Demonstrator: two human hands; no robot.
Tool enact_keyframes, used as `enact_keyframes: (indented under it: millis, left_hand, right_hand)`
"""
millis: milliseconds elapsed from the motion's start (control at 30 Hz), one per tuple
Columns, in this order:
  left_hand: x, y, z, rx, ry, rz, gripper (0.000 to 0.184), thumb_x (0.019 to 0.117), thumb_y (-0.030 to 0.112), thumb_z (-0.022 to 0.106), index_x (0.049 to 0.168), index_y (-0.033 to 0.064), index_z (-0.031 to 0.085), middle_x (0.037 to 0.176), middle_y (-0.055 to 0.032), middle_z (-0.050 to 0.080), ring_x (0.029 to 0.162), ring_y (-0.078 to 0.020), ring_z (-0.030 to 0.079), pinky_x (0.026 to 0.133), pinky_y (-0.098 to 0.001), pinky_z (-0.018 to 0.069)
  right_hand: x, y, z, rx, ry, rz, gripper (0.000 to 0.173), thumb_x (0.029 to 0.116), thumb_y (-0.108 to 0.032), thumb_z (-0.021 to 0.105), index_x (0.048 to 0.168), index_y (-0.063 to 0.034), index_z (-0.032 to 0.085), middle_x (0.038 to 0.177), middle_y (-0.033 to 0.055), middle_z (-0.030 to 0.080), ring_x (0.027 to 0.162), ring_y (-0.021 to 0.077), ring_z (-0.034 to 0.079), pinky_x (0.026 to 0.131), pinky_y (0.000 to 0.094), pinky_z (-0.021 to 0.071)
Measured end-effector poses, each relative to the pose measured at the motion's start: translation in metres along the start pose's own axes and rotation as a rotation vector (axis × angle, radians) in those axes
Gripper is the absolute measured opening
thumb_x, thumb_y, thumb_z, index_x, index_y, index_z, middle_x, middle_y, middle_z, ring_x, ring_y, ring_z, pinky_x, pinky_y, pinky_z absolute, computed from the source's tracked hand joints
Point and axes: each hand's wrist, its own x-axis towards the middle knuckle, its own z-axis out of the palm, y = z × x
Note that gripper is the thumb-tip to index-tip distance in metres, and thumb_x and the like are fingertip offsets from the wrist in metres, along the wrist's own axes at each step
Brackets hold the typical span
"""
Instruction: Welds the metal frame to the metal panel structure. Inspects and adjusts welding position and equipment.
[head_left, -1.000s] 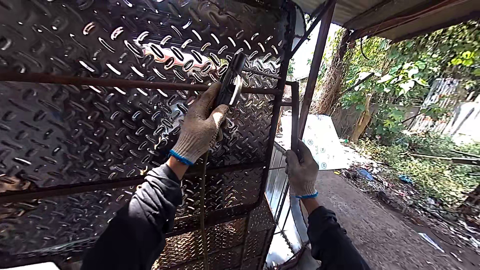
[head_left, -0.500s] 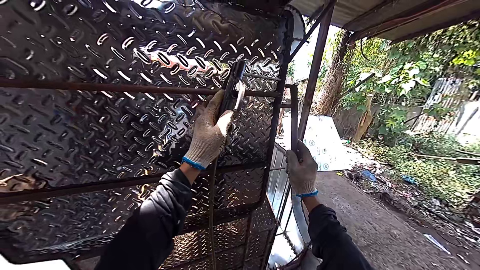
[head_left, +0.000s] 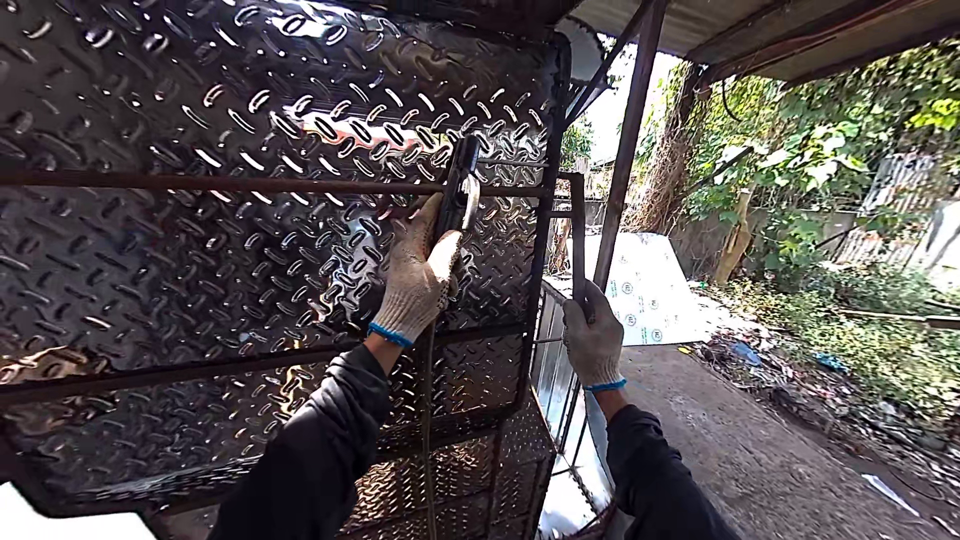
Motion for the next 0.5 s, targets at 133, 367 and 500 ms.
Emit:
enact_keyframes:
  millis: [133, 367, 500]
  left_hand:
    - [0.001, 0.0022, -0.0019, -0.029, -0.017, -0.006, 0.057, 0.108, 0.025, 0.052, 0.162, 0.027, 0.032, 0.086, -0.0081, 0.066, 0.053, -0.0189, 0.061, 0.042, -0.0337, 0.0546]
    - [-0.0015, 0.0021, 0.0057, -0.003, 0.016, 0.005, 0.058, 0.107, 0.023, 0.053, 0.161, 0.0232, 0.033, 0.088, -0.0094, 0.067, 0.053, -0.02, 0.062, 0.042, -0.0358, 0.0549]
    - [-0.0075, 0.0035, 0.007, -0.006, 0.016, -0.015, 0.057, 0.1081, 0.026, 0.052, 0.161, 0.0257, 0.033, 0.084, -0.0094, 0.066, 0.05, -0.0194, 0.06, 0.04, -0.0344, 0.0532]
  right_hand:
    - [-0.0012, 0.0014, 0.0002, 0.0, 0.012, -0.003, 0.046, 0.099, -0.027, 0.062, 0.14, -0.0046, 0.061, 0.09, 0.0055, 0.072, 0.066, 0.0131, 0.065, 0.063, 0.0374, 0.0573]
    - [-0.0066, -0.0016, 0.005, 0.001, 0.007, 0.002, 0.046, 0.0991, -0.027, 0.061, 0.14, -0.0046, 0.06, 0.091, 0.0054, 0.072, 0.066, 0.013, 0.065, 0.062, 0.0375, 0.0578]
    - [-0.0058, -0.0037, 0.002, 0.017, -0.008, 0.008, 0.046, 0.0981, -0.027, 0.062, 0.139, -0.0038, 0.061, 0.089, 0.0051, 0.071, 0.064, 0.0127, 0.064, 0.06, 0.037, 0.057]
